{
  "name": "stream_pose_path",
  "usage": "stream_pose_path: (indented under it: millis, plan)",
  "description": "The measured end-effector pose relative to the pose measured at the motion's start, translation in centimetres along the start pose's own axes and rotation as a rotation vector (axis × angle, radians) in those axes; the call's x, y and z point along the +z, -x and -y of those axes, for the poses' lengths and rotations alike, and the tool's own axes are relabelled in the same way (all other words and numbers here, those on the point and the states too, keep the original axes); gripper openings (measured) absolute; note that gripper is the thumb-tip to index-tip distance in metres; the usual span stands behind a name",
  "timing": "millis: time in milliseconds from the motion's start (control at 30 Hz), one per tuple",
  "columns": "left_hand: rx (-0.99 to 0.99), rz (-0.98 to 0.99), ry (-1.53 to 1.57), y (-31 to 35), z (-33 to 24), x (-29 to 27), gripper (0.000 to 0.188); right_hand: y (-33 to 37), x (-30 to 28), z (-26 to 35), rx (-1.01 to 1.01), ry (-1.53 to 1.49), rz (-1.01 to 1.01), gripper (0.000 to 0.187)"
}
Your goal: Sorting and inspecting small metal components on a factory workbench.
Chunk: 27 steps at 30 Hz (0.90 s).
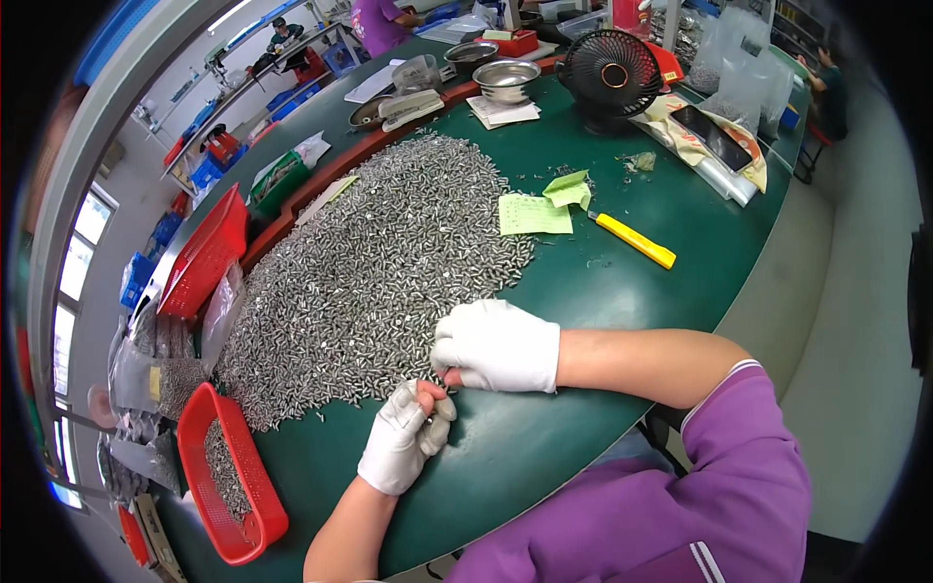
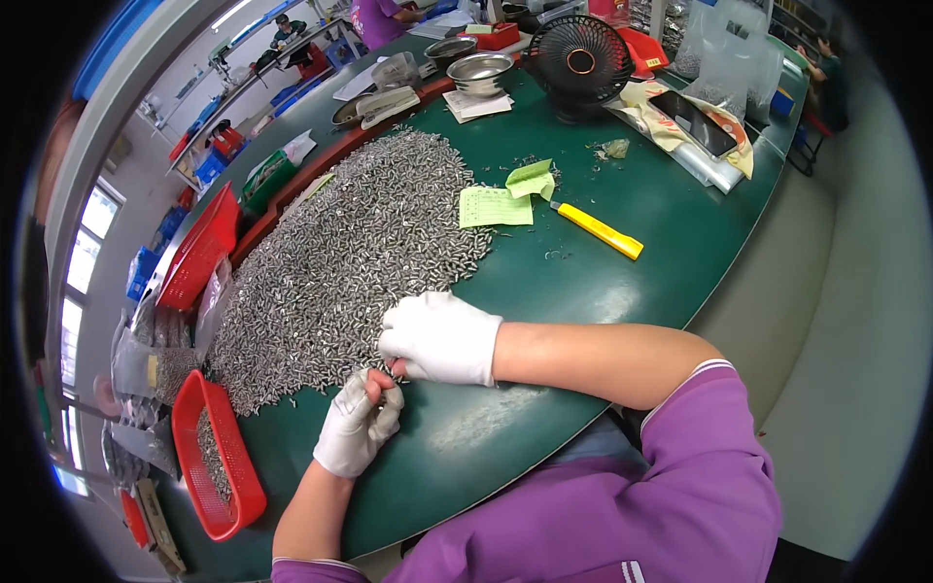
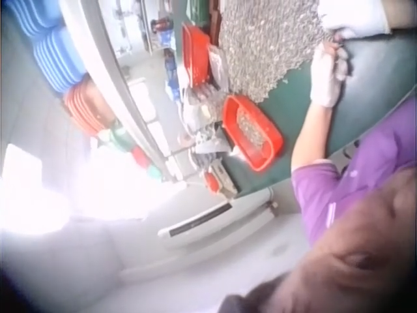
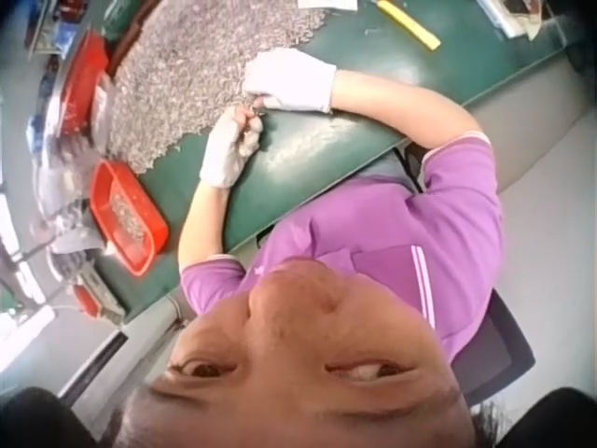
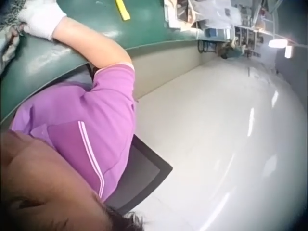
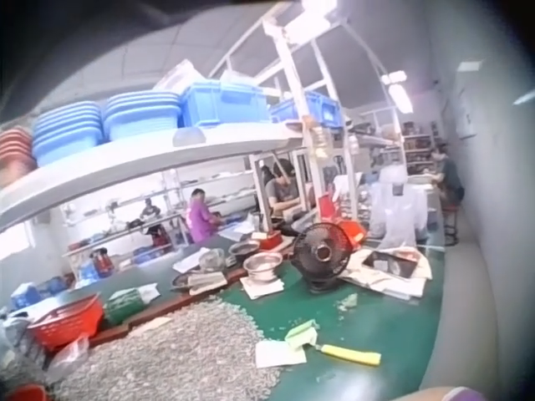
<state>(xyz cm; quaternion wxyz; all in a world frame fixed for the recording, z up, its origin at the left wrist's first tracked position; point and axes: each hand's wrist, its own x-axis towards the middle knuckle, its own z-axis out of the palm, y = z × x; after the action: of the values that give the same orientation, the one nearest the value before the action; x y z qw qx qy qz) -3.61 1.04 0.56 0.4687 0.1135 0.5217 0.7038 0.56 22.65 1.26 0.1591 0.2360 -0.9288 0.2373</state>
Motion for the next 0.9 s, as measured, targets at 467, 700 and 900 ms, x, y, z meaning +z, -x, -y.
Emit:
stream_pose_path:
  millis: [467,700,900]
  plan:
    - [-0.062,-0.003,0.073,0.2,-0.4,-0.3,0.022,0.0,0.2,1.0,-0.173,-0.186,-0.136,0.017]
    - [-0.014,-0.075,-0.010,0.2,0.1,0.4,0.028,0.2,0.5,1.1,-0.124,-0.137,-0.165,0.016]
    - [0.015,-0.069,-0.030,0.6,0.3,0.4,0.026,0.2,0.8,1.2,-0.128,-0.138,-0.168,0.016]
